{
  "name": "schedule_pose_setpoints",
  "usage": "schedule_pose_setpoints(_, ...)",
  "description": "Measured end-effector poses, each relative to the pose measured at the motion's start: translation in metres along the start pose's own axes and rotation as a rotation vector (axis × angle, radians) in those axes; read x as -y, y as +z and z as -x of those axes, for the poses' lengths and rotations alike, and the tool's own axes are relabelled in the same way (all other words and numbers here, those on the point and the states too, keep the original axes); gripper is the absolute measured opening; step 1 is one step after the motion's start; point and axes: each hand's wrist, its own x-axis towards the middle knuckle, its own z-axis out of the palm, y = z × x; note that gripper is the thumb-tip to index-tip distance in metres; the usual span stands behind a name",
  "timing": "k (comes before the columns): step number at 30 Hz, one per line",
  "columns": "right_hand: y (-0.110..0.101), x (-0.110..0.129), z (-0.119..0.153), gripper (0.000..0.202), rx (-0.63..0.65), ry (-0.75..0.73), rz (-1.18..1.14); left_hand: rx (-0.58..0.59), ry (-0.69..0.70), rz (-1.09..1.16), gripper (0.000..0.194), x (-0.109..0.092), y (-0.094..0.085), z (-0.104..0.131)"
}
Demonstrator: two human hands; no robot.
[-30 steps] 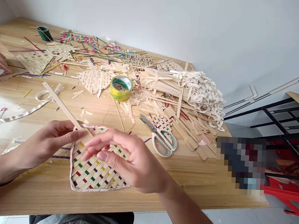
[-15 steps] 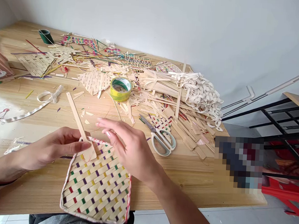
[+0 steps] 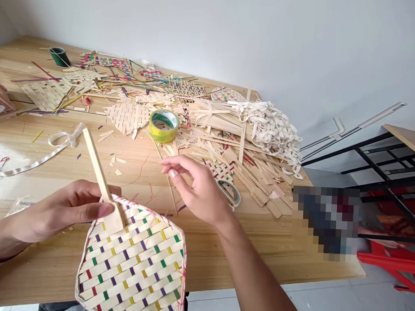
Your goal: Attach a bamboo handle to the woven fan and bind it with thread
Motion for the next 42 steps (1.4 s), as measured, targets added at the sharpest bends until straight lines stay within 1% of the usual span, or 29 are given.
schedule_pose_setpoints(2, -0.001, -0.002, -0.002, 0.026, 0.126, -0.021, -0.005, 0.009, 0.049, -0.014, 0.032, 0.0, -0.001, 0.003)
schedule_pose_setpoints(5, 0.0, 0.001, -0.003, 0.03, 0.248, -0.062, 0.043, 0.014, 0.085, -0.037, 0.031, 0.003, -0.005, 0.008)
schedule_pose_setpoints(7, 0.003, 0.005, -0.003, 0.031, 0.329, -0.056, 0.002, 0.006, 0.099, -0.05, 0.03, 0.004, -0.007, 0.009)
schedule_pose_setpoints(9, 0.008, 0.009, -0.002, 0.036, 0.412, -0.009, -0.122, -0.008, 0.126, -0.07, 0.031, 0.005, -0.009, 0.01)
schedule_pose_setpoints(11, 0.012, 0.011, -0.001, 0.045, 0.477, 0.076, -0.258, -0.026, 0.157, -0.088, 0.032, 0.004, -0.01, 0.01)
schedule_pose_setpoints(13, 0.012, 0.01, 0.0, 0.054, 0.496, 0.176, -0.331, -0.052, 0.176, -0.094, 0.031, 0.003, -0.01, 0.01)
schedule_pose_setpoints(16, 0.004, 0.007, 0.0, 0.056, 0.459, 0.248, -0.284, -0.087, 0.182, -0.084, 0.033, 0.003, -0.012, 0.011)
schedule_pose_setpoints(20, -0.014, 0.001, -0.001, 0.047, 0.364, 0.243, -0.171, -0.125, 0.143, -0.058, 0.035, 0.007, -0.017, 0.013)
schedule_pose_setpoints(23, -0.024, -0.001, -0.002, 0.042, 0.261, 0.232, -0.169, -0.125, 0.139, -0.032, 0.032, 0.008, -0.018, 0.014)
schedule_pose_setpoints(25, -0.027, -0.003, -0.003, 0.043, 0.205, 0.235, -0.167, -0.129, 0.136, -0.024, 0.031, 0.006, -0.018, 0.013)
schedule_pose_setpoints(29, -0.031, -0.009, -0.007, 0.046, 0.118, 0.251, -0.081, -0.172, 0.133, -0.027, 0.036, 0.0, -0.014, 0.012)
schedule_pose_setpoints(33, -0.038, -0.018, -0.011, 0.045, 0.017, 0.265, 0.019, -0.181, 0.127, -0.016, 0.034, -0.004, -0.01, 0.012)
schedule_pose_setpoints(38, -0.052, -0.032, -0.011, 0.044, -0.132, 0.29, 0.161, -0.184, 0.079, -0.037, 0.038, -0.004, -0.01, 0.014)
schedule_pose_setpoints(42, -0.059, -0.039, -0.009, 0.043, -0.194, 0.285, 0.226, -0.199, 0.052, -0.032, 0.035, -0.003, -0.012, 0.014)
